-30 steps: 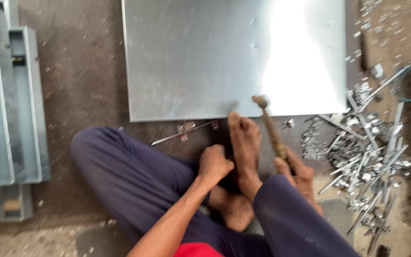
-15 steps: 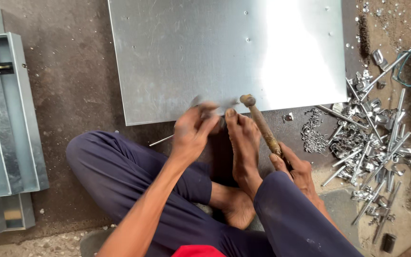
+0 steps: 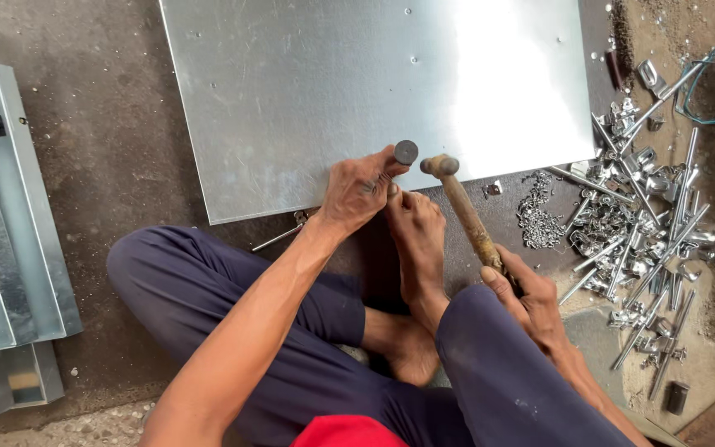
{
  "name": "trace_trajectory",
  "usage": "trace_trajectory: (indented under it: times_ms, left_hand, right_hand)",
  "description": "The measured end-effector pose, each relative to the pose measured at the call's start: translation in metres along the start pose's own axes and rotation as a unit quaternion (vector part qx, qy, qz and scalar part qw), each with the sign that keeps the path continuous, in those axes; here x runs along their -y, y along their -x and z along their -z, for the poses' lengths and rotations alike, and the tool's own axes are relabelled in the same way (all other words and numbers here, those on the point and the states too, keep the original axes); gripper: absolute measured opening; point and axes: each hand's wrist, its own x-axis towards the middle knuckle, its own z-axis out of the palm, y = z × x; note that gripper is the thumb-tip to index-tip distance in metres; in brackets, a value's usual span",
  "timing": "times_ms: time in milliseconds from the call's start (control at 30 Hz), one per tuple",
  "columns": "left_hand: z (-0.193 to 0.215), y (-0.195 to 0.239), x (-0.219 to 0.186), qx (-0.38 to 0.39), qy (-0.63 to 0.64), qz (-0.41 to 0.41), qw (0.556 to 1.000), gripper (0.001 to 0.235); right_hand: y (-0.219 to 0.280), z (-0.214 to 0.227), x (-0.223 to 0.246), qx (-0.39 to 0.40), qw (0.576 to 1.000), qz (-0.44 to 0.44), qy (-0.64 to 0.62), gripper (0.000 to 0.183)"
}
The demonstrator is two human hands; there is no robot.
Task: The person assembles metal components by hammering pins into hinges on large silver panels and attaching sliding latches using small metal pieces.
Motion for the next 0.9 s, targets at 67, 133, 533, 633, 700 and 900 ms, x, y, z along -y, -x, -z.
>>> trace_trajectory:
  times_ms: [67,133,533,633,700,900]
  left_hand:
    - [0.001,0.000,-0.003,0.008,-0.017,0.007,1.000,0.015]
    - [-0.001,0.000,-0.004,-0.013,-0.001,-0.008,1.000,0.024]
    - [0.004,-0.004,-0.007,0.005,0.033,0.021,0.999,0.014]
    - [0.000,0.001,-0.001,0.039,-0.030,0.009,0.999,0.011]
    - [0.000,-0.001,-0.002,0.012,-0.029,-0.022,0.999,0.013]
    - [-0.011,-0.023,0.002,0.005,0.042,-0.053,0.998,0.008]
  right_hand:
    - [0.006,0.005,0.003,0.010,0.999,-0.015,-0.039,0.044]
    - [0.009,0.017,0.005,-0.035,0.999,0.007,-0.012,0.027]
    - [0.013,0.021,0.049,-0.125,0.978,0.166,0.003,0.034]
    - [0.005,0.018,0.039,-0.057,0.971,0.230,0.028,0.034]
    - [0.002,0.017,0.041,0.000,0.983,0.181,0.035,0.034]
    - [0.016,0.010,0.045,-0.083,0.988,0.130,-0.013,0.041]
